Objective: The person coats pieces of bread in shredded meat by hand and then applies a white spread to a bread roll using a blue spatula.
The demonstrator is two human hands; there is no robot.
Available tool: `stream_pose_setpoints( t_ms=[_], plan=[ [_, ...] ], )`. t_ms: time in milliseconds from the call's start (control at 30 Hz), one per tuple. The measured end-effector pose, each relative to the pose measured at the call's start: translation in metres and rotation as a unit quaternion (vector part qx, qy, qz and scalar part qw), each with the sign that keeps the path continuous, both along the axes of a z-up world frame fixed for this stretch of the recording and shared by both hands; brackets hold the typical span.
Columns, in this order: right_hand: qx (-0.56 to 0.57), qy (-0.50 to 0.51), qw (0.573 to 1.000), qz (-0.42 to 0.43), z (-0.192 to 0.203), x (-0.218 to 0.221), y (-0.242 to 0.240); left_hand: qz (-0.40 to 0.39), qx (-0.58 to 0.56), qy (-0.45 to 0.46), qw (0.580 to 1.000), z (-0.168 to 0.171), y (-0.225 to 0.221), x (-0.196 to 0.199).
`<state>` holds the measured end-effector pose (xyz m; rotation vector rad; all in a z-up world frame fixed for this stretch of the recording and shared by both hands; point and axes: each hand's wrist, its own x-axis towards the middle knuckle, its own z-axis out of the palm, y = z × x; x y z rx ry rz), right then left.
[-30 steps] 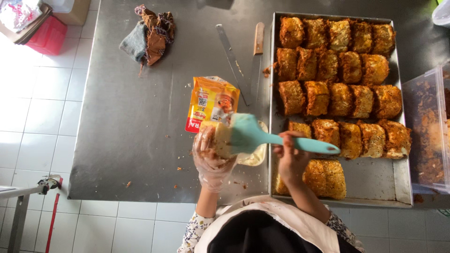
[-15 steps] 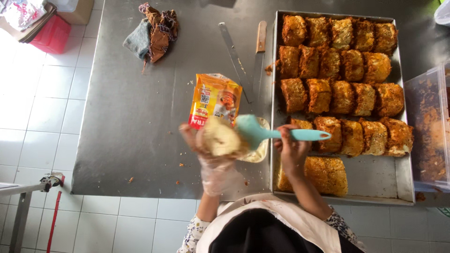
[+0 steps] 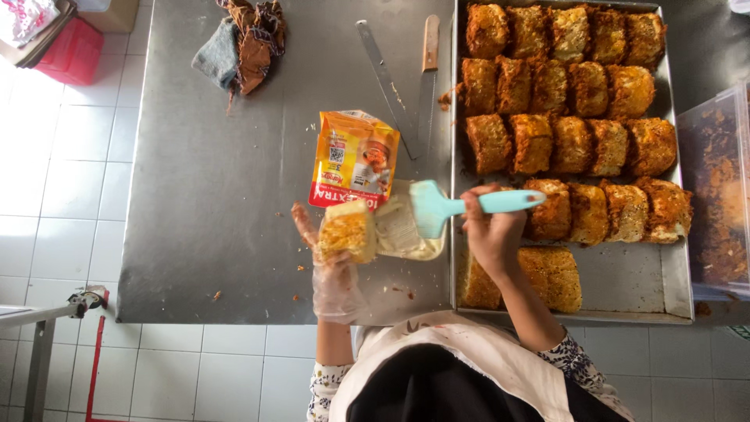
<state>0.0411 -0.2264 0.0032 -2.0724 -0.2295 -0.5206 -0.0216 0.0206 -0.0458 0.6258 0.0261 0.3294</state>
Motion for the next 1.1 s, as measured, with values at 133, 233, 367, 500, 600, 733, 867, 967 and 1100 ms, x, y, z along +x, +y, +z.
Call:
stream_pose_setpoints(
  t_ms=[133, 233, 367, 500, 600, 733, 867, 967, 1100],
  plan=[
    [-0.183, -0.009, 0.983, 0.010, -0.030, -0.008, 0.007, -0.018, 0.009, 0.121, 0.992, 0.018, -0.002, -0.013],
    [-0.235, 0.009, 0.972, 0.016, -0.051, -0.011, 0.020, -0.030, 0.040, 0.146, 0.988, 0.012, -0.009, -0.010],
    [-0.091, 0.054, 0.994, 0.005, -0.058, -0.002, 0.025, -0.040, 0.027, 0.135, 0.990, -0.002, -0.011, -0.012],
    [0.182, 0.251, 0.948, -0.074, -0.039, 0.004, 0.007, -0.054, -0.011, 0.112, 0.992, -0.008, -0.002, -0.007],
    [0.360, 0.268, 0.893, -0.028, -0.020, 0.007, -0.016, -0.027, -0.038, 0.128, 0.991, 0.011, -0.005, -0.017],
    [0.429, 0.191, 0.882, 0.036, -0.014, -0.008, -0.005, -0.050, -0.080, 0.068, 0.993, 0.032, -0.019, 0.000],
    [0.395, 0.140, 0.908, -0.001, -0.011, -0.013, 0.014, -0.095, -0.111, 0.042, 0.988, 0.043, -0.025, 0.012],
    [0.301, 0.080, 0.949, -0.050, -0.001, -0.011, 0.007, -0.091, -0.122, 0.030, 0.988, 0.045, -0.025, 0.014],
    [0.318, 0.054, 0.946, 0.036, -0.001, -0.034, 0.012, -0.020, 0.032, 0.050, 0.998, 0.035, -0.040, 0.023]
  ],
)
